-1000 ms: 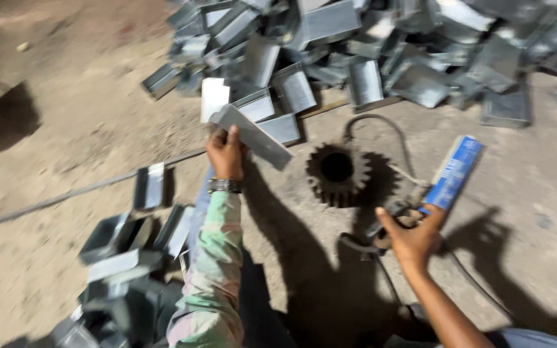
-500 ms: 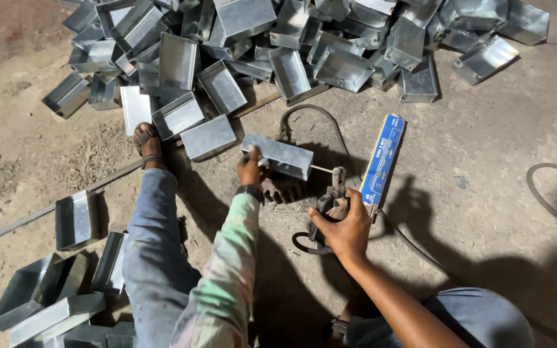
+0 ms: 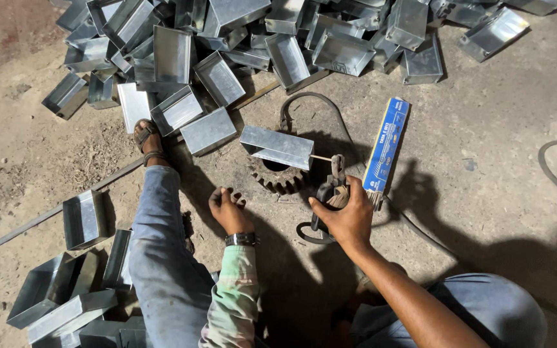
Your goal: The person welds the edges of small metal boxes using a welding tool while seated on the floor.
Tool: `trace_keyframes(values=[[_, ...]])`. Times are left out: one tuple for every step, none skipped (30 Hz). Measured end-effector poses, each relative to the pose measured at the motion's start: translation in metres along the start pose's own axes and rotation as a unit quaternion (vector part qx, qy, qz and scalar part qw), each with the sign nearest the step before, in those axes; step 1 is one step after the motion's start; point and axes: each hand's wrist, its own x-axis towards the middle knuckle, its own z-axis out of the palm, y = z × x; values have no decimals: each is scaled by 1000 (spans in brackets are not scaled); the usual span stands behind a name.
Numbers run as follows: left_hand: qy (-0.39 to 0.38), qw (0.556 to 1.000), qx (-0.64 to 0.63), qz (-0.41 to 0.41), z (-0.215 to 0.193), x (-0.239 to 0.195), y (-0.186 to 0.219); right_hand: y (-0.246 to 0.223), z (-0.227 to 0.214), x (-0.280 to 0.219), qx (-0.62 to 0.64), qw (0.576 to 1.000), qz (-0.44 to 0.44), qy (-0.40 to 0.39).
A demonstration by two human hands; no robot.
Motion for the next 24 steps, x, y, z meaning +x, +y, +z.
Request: trace_keyframes(values=[[2,1000,-5,-5,2,-2,5,-2,-1,0,3,1000,0,1],[4,1000,-9,-9,3,-5,10,-4,-2,-1,34,999,22,0],[5,1000,-14,-13,4,-8,14,-7,-3,-3,65,997,44,-1],[4,1000,-18,-18,5,-11,15,-9,-4,-4,96,993,65,-3],[3,1000,-21,-22,4,-14,16,-10,-5,-4,91,994,58,0],[2,999,-26,-26,4,-16,16,-10,-5,-5,87,995,49,3],[17,999,-9,-48,4,-17,15,-11,-6,-5,83,996,41,6],[32,997,8,-71,4,-19,14,-11,-6,-5,99,995,30,7],[47,994,25,-93,5,-18,14,-11,-6,-4,114,993,19,8],[49,994,6,-93,6,-19,13,-11,-7,-3,128,992,9,9],[51,994,-13,-92,7,-18,13,-11,-8,-2,111,994,8,11],[52,994,-32,-91,7,-17,12,-11,-8,-1,94,995,7,14],[44,996,-16,-77,6,-17,11,-11,-8,0,76,997,6,16],[36,997,0,-62,4,-16,11,-12,-7,0,97,995,36,2],[29,998,16,-46,3,-14,10,-13,-7,0,118,991,66,-12],[30,998,8,-49,2,-13,8,-14,-8,1,138,985,95,-27],[32,998,0,-52,1,-12,5,-15,-9,1,118,989,86,-22],[33,998,-9,-56,-1,-10,2,-16,-10,2,98,992,76,-16],[33,998,-14,-58,-2,-8,-1,-16,-10,3,77,995,66,-10],[32,997,-20,-60,-3,-5,-5,-17,-11,4,73,996,60,-7],[32,997,-25,-63,-5,-3,-9,-16,-11,4,68,996,54,-3],[21,998,-17,-49,-7,-1,-13,-16,-11,5,64,997,47,0],[11,999,-8,-34,-8,1,-16,-16,-10,4,79,994,74,-15],[-1,1000,0,-20,-9,2,-19,-16,-10,3,94,990,100,-29]])
